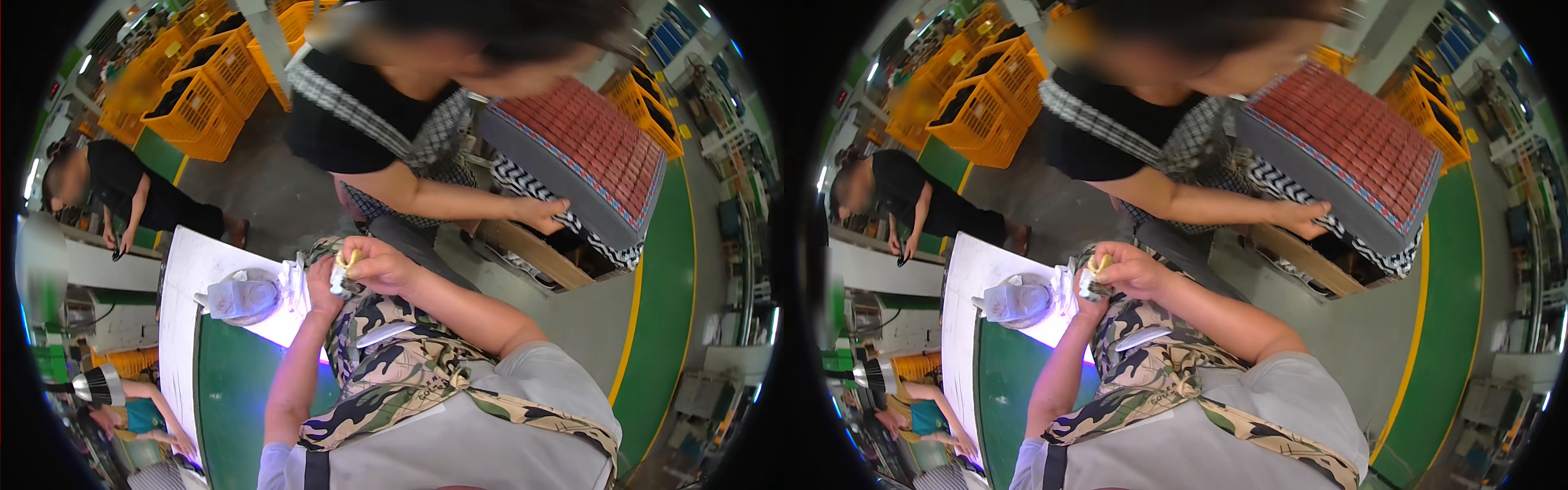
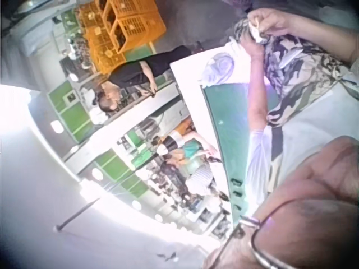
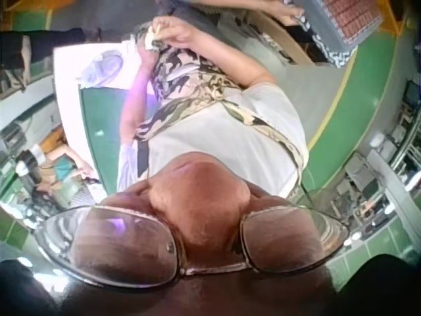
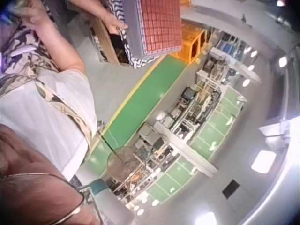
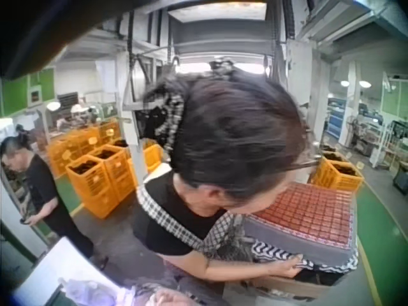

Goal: Cleaning and inspecting black shoes at a manufacturing line station under UV light.

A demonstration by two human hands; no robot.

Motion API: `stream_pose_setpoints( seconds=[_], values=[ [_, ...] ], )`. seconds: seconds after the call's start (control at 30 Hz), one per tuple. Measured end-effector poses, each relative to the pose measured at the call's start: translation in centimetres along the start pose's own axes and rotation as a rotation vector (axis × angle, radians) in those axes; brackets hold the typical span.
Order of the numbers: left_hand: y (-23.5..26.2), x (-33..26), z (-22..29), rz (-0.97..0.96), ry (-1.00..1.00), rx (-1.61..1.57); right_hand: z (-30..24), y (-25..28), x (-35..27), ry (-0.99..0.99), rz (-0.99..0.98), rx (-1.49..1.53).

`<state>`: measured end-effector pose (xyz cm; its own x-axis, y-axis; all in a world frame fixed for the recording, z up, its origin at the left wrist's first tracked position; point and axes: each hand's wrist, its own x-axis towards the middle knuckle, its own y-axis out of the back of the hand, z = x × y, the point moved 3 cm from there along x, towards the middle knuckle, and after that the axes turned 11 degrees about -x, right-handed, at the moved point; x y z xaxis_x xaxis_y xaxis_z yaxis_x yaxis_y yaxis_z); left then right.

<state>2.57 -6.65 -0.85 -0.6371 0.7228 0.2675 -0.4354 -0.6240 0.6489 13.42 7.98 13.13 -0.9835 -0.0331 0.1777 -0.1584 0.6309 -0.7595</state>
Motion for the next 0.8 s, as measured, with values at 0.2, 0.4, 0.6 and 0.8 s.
stream_pose_setpoints(
  seconds=[0.2, 0.4, 0.6, 0.8],
  values=[
    [-1.0, 2.9, 2.6, -0.423, -0.026, 0.202, -0.7, 0.7, -0.4, 0.05, 0.054, -0.028],
    [-4.6, 4.7, -3.9, -0.582, -0.02, 0.17, -1.5, 0.6, -1.1, 0.044, 0.087, -0.021],
    [-5.0, 8.0, -5.3, -0.583, 0.105, 0.198, -3.4, 0.4, -2.4, 0.124, 0.123, -0.039],
    [-3.7, 10.9, 0.7, -0.734, 0.375, 0.479, -5.9, 1.0, -4.0, 0.229, 0.218, -0.069]
  ],
)
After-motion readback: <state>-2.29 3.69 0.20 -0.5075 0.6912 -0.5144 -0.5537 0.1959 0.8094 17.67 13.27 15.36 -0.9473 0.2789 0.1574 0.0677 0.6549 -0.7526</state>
